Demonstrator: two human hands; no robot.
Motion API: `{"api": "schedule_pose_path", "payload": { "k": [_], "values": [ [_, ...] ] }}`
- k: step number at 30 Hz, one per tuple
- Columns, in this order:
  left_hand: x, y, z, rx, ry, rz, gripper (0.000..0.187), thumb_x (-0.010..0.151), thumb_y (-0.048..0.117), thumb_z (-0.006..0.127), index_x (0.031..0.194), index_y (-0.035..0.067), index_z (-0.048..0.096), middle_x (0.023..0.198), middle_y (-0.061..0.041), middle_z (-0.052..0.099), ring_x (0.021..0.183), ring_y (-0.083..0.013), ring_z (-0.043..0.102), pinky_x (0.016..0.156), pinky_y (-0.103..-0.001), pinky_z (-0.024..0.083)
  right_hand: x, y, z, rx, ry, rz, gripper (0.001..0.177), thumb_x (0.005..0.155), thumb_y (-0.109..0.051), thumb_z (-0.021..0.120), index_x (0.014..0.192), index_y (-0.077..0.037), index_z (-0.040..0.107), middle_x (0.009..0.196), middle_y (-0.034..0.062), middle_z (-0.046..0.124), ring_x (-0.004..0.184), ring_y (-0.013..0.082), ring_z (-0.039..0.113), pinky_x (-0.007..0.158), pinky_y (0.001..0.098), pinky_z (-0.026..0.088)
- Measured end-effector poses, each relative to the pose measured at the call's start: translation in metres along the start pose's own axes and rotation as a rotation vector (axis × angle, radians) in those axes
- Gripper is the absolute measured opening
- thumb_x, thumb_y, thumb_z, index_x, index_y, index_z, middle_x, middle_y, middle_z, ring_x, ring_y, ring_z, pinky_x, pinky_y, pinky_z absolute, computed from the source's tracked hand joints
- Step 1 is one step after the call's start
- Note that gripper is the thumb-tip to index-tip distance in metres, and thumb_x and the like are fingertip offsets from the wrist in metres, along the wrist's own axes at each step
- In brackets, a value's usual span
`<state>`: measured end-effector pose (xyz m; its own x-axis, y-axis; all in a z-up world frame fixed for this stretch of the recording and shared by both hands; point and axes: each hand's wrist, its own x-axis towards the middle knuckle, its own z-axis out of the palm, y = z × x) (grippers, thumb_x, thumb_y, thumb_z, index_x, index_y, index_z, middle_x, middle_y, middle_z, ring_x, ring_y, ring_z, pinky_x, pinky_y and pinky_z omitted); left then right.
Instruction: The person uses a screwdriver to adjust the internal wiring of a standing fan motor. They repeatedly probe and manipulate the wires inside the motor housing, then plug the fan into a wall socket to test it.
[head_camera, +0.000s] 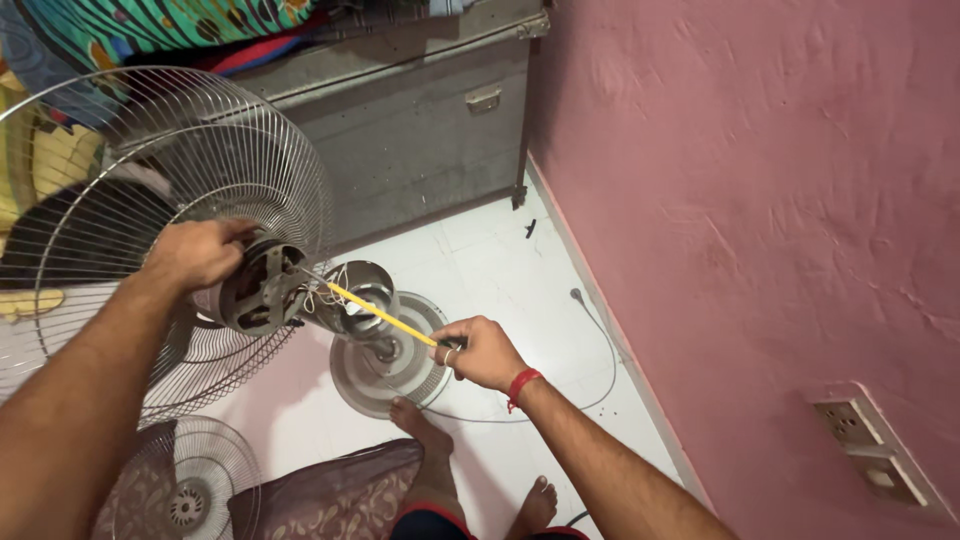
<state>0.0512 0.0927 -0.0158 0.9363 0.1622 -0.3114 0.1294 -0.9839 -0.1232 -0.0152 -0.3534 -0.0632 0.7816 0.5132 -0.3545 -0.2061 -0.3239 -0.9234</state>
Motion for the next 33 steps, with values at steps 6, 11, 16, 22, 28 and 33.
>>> {"api": "schedule_pose_path", "payload": {
  "k": [6,11,16,22,28,33],
  "values": [
    [-0.017,0.026,-0.010,-0.145,0.090,-0.064,0.065,0.084,0.021,0.056,0.148,0.028,0.056,0.133,-0.015,0.069,0.120,-0.0347,0.066,0.107,-0.045,0.049,-0.001,-0.011,-0.005,-0.012,0.006,-0.002,0.030,0.086,-0.019,0.075,0.112,-0.004,0.078,0.076,0.0049,0.075,0.053,0.0081,0.063,0.050,0.0256,0.053],
    [-0.065,0.065,0.010,-0.528,0.578,-0.268,0.051,0.094,0.012,0.057,0.143,0.019,0.063,0.120,-0.025,0.070,0.112,-0.0429,0.065,0.100,-0.050,0.050,-0.007,-0.027,-0.012,0.016,0.010,-0.035,0.024,0.086,-0.017,0.074,0.105,-0.004,0.080,0.076,0.0034,0.075,0.052,0.0067,0.061,0.044,0.0251,0.048],
    [-0.085,0.106,0.077,-0.707,1.006,-0.274,0.031,0.093,0.012,0.065,0.123,0.007,0.070,0.104,-0.015,0.073,0.090,-0.0320,0.070,0.084,-0.043,0.056,-0.006,-0.040,-0.010,0.075,0.020,-0.044,0.025,0.086,-0.020,0.077,0.105,-0.003,0.078,0.074,0.0042,0.073,0.051,0.0073,0.060,0.040,0.0245,0.043],
    [-0.071,0.129,0.124,-1.573,0.826,-0.511,0.019,0.093,0.021,0.068,0.104,0.006,0.073,0.080,-0.007,0.072,0.062,-0.0160,0.065,0.052,-0.031,0.046,0.004,-0.042,-0.003,0.180,-0.009,-0.107,0.021,0.092,-0.017,0.071,0.106,-0.001,0.071,0.079,0.0049,0.072,0.054,0.0086,0.061,0.042,0.0240,0.044],
    [-0.093,0.141,0.091,-1.828,0.435,-0.543,0.055,0.104,0.053,0.056,0.095,0.000,0.072,0.058,0.001,0.035,0.042,-0.0113,0.029,0.036,-0.029,0.020,0.007,-0.024,0.006,0.300,-0.232,-0.161,0.016,0.101,-0.014,0.058,0.113,-0.004,0.063,0.088,0.0048,0.072,0.061,0.0094,0.065,0.054,0.0224,0.053],
    [-0.119,0.172,0.057,-1.956,0.205,-0.280,0.067,0.109,0.060,0.035,0.122,0.001,0.063,0.078,0.001,0.055,0.068,-0.0097,0.050,0.061,-0.024,0.040,-0.004,0.002,0.027,0.298,-0.153,-0.082,0.014,0.097,-0.008,0.052,0.109,-0.005,0.060,0.080,0.0049,0.068,0.055,0.0111,0.061,0.046,0.0250,0.046]
  ]
}}
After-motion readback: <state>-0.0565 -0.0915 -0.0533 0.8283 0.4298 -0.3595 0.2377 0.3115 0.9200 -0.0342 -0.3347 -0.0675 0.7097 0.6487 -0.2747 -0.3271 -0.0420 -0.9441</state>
